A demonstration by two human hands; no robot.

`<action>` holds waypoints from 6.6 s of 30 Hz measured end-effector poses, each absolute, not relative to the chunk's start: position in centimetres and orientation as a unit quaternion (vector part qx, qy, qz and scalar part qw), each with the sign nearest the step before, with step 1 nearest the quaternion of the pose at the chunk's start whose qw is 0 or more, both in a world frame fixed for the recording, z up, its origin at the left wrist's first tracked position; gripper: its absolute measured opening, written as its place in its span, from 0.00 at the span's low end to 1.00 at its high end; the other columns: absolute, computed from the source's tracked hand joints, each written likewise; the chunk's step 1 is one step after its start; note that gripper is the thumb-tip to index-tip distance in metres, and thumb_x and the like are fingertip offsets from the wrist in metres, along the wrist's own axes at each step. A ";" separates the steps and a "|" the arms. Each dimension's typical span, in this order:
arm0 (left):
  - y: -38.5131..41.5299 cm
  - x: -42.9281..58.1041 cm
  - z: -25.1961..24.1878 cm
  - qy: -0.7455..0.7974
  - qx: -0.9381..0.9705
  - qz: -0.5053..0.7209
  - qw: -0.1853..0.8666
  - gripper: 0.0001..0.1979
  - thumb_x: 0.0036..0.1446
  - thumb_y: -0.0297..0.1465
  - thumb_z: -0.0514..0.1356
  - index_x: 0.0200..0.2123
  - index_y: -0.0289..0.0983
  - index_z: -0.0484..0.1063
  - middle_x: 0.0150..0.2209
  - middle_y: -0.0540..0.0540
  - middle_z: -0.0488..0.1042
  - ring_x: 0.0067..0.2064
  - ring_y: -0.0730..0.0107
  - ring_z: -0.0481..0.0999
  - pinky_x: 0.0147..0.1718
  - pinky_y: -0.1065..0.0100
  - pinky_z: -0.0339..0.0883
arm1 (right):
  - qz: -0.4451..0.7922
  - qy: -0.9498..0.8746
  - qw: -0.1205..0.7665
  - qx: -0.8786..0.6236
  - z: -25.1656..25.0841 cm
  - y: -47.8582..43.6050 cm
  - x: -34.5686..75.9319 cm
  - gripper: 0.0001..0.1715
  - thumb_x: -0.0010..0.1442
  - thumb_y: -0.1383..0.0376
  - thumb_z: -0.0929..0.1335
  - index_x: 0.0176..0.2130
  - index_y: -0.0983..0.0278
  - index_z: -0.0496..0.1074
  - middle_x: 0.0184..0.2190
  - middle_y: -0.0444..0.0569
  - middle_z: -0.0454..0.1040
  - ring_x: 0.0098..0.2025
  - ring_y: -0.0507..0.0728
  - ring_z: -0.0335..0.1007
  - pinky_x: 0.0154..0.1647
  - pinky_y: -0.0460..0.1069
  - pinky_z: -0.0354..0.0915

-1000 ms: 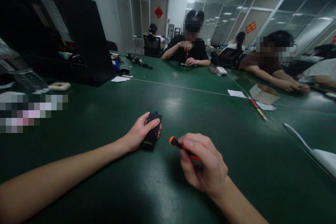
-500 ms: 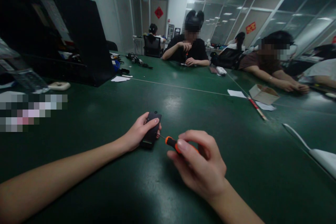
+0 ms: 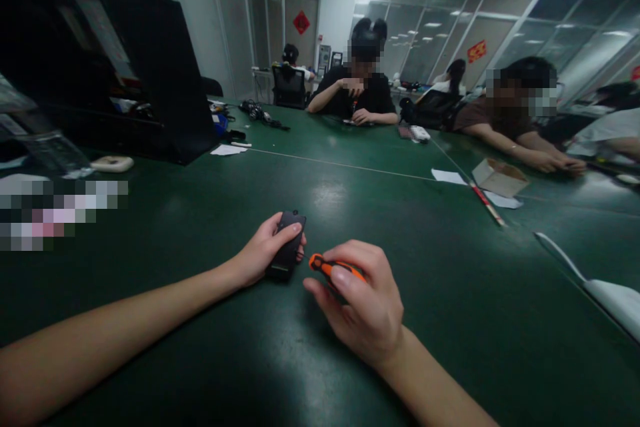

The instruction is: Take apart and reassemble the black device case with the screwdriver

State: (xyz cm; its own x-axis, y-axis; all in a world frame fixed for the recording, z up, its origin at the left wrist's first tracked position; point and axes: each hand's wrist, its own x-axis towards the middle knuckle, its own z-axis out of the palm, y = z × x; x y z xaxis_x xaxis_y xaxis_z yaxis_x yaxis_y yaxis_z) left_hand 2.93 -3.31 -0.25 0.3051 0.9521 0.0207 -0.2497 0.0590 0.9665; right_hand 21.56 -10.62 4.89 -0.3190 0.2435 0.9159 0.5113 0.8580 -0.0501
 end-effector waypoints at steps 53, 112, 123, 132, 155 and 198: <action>-3.7 3.0 -0.1 0.358 0.522 0.470 0.615 0.19 0.57 0.44 0.63 0.41 0.36 0.63 0.33 0.48 0.74 0.28 0.70 0.76 0.29 0.68 0.71 | -0.044 -0.791 0.570 -0.220 3.6 -10.3 19.7 0.57 0.51 0.85 0.70 0.68 0.52 0.47 0.45 0.49 0.71 0.42 0.56 0.73 0.39 0.55 0.76; -4.9 3.4 0.2 0.384 0.623 0.491 0.472 0.13 0.60 0.41 0.61 0.41 0.38 0.66 0.32 0.50 0.70 0.34 0.68 0.71 0.33 0.70 0.63 | -0.101 -0.758 0.608 -0.215 4.2 -9.8 19.8 0.56 0.50 0.84 0.72 0.66 0.52 0.50 0.49 0.50 0.71 0.45 0.58 0.77 0.43 0.61 0.79; -5.0 3.4 0.5 0.400 0.618 0.488 0.469 0.13 0.59 0.41 0.61 0.40 0.38 0.66 0.31 0.51 0.70 0.32 0.69 0.71 0.31 0.70 0.62 | -0.076 -0.760 0.603 -0.230 4.8 -10.7 19.8 0.44 0.50 0.86 0.70 0.57 0.55 0.57 0.47 0.49 0.73 0.43 0.58 0.77 0.38 0.57 0.79; -4.6 3.6 0.1 0.393 0.590 0.493 0.505 0.15 0.59 0.43 0.61 0.41 0.38 0.66 0.32 0.50 0.71 0.32 0.70 0.73 0.31 0.71 0.65 | -0.033 -0.791 0.554 -0.258 5.8 -11.5 20.2 0.23 0.53 0.82 0.70 0.42 0.59 0.65 0.39 0.50 0.77 0.36 0.57 0.77 0.31 0.52 0.76; -1.0 -0.7 0.9 0.474 0.767 0.399 0.166 0.18 0.57 0.39 0.61 0.47 0.39 0.63 0.32 0.48 0.71 0.30 0.67 0.69 0.29 0.68 0.59 | 0.499 -0.573 0.363 -0.539 1.6 -9.2 19.0 0.24 0.63 0.47 0.64 0.38 0.65 0.73 0.19 0.37 0.58 0.18 0.47 0.51 0.17 0.44 0.47; -1.7 -0.3 0.9 0.460 0.774 0.393 0.188 0.24 0.56 0.43 0.62 0.53 0.37 0.69 0.41 0.43 0.77 0.39 0.60 0.76 0.39 0.64 0.66 | 0.368 -0.663 0.376 -0.533 1.4 -9.3 19.5 0.15 0.61 0.54 0.69 0.37 0.64 0.75 0.30 0.46 0.72 0.31 0.54 0.66 0.31 0.48 0.60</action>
